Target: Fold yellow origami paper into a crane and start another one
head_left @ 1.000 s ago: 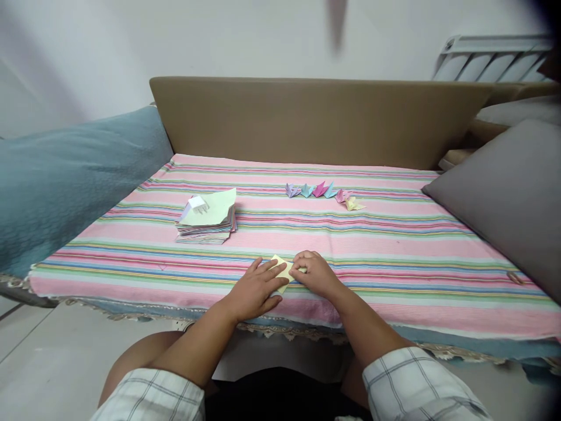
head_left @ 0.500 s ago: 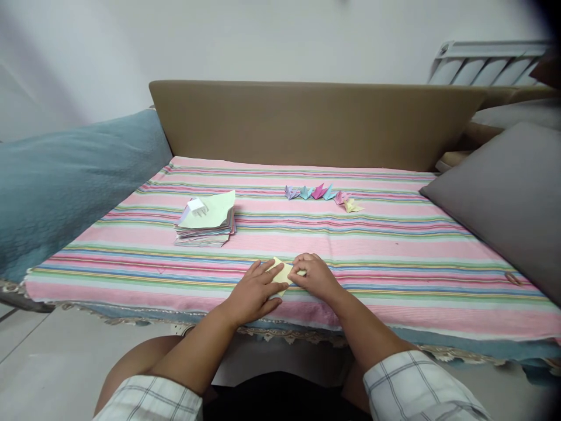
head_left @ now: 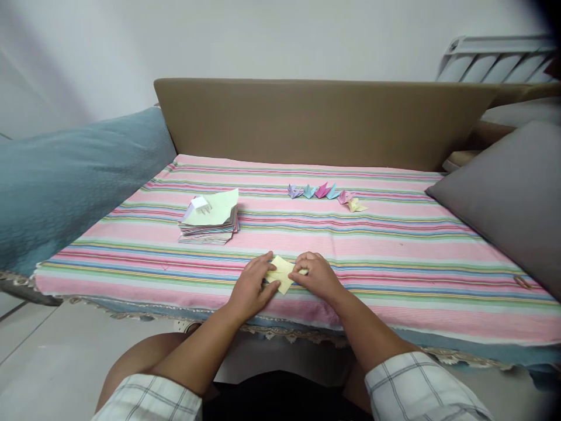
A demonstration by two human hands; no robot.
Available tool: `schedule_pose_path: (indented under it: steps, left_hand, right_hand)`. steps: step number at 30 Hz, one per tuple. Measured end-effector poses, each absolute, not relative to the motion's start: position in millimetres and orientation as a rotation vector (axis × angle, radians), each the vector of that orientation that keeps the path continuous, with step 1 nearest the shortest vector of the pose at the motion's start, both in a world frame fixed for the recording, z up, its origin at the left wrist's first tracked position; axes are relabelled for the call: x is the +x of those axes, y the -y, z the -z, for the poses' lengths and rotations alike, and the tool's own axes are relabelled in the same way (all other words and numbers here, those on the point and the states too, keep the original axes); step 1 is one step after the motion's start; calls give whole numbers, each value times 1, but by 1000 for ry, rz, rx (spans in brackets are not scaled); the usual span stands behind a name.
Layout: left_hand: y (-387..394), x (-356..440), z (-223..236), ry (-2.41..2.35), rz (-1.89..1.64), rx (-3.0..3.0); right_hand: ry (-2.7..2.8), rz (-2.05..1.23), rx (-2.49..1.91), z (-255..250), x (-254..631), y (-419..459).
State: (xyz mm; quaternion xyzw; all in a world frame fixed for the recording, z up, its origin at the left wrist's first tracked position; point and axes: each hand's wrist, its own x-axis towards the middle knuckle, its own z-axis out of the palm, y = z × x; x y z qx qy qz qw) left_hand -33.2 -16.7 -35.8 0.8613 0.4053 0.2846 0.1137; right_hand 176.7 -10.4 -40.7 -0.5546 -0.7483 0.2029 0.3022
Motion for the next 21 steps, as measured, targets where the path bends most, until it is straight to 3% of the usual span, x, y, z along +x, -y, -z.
schedule_pose_path:
  steps: [21]
  left_hand:
    - [4,-27,36,-1453,-858,2346]
  right_hand:
    - [1955,-542,-1526,41,173,11]
